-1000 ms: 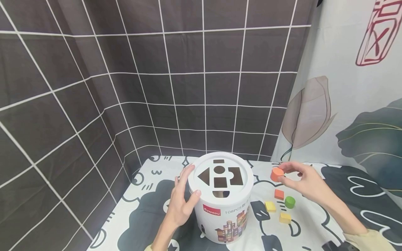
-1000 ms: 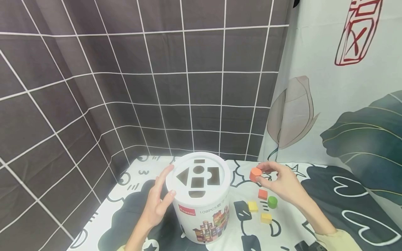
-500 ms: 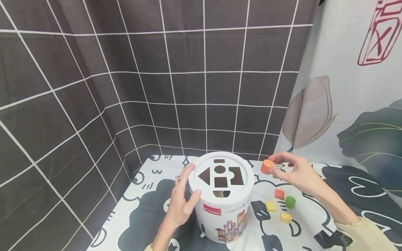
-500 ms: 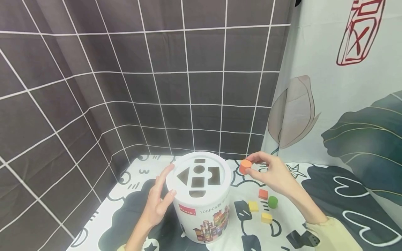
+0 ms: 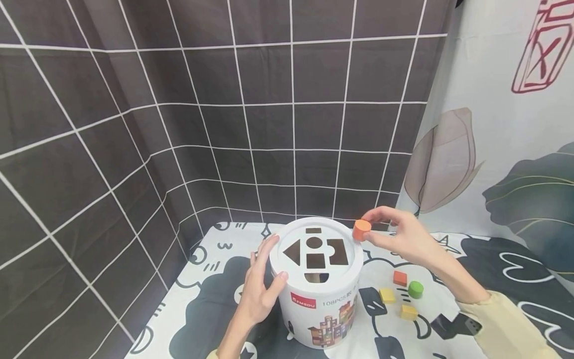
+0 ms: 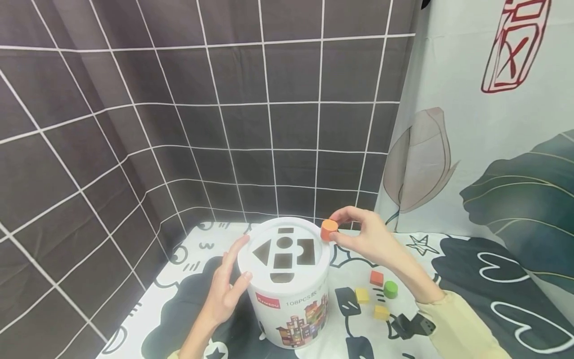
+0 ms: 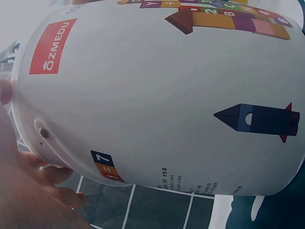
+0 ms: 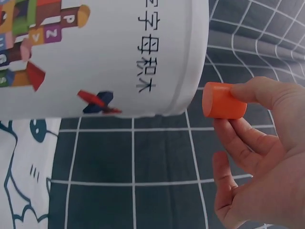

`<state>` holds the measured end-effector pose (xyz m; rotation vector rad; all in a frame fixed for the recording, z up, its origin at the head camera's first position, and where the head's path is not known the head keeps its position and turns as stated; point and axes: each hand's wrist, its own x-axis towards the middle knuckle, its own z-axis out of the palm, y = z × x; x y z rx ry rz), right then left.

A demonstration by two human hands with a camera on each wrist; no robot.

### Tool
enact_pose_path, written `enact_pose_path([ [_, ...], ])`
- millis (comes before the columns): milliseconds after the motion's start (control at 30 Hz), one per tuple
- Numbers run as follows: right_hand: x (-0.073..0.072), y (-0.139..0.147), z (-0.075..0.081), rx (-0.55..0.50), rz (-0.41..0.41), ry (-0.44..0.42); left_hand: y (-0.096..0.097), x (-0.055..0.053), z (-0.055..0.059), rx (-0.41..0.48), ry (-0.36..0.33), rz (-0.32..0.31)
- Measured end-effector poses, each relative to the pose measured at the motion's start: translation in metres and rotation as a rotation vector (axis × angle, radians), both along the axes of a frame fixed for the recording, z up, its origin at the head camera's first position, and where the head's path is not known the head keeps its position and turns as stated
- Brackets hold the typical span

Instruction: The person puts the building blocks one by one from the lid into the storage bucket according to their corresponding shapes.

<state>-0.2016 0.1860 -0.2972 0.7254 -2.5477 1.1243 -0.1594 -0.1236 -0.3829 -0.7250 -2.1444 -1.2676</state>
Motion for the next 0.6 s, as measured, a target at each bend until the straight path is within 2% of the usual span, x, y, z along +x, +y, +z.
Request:
enact_pose_path([
  [200,-0.004,-0.017,0.003,-0.031,0.078,0.005,0.001,0.0,-0.001,-0.002,-0.003,0.002],
  [600,-0.017,-0.049,0.004,-0.037,0.148,-0.01,0.0,0.0,-0.002,-0.002,-0.001,0.012],
])
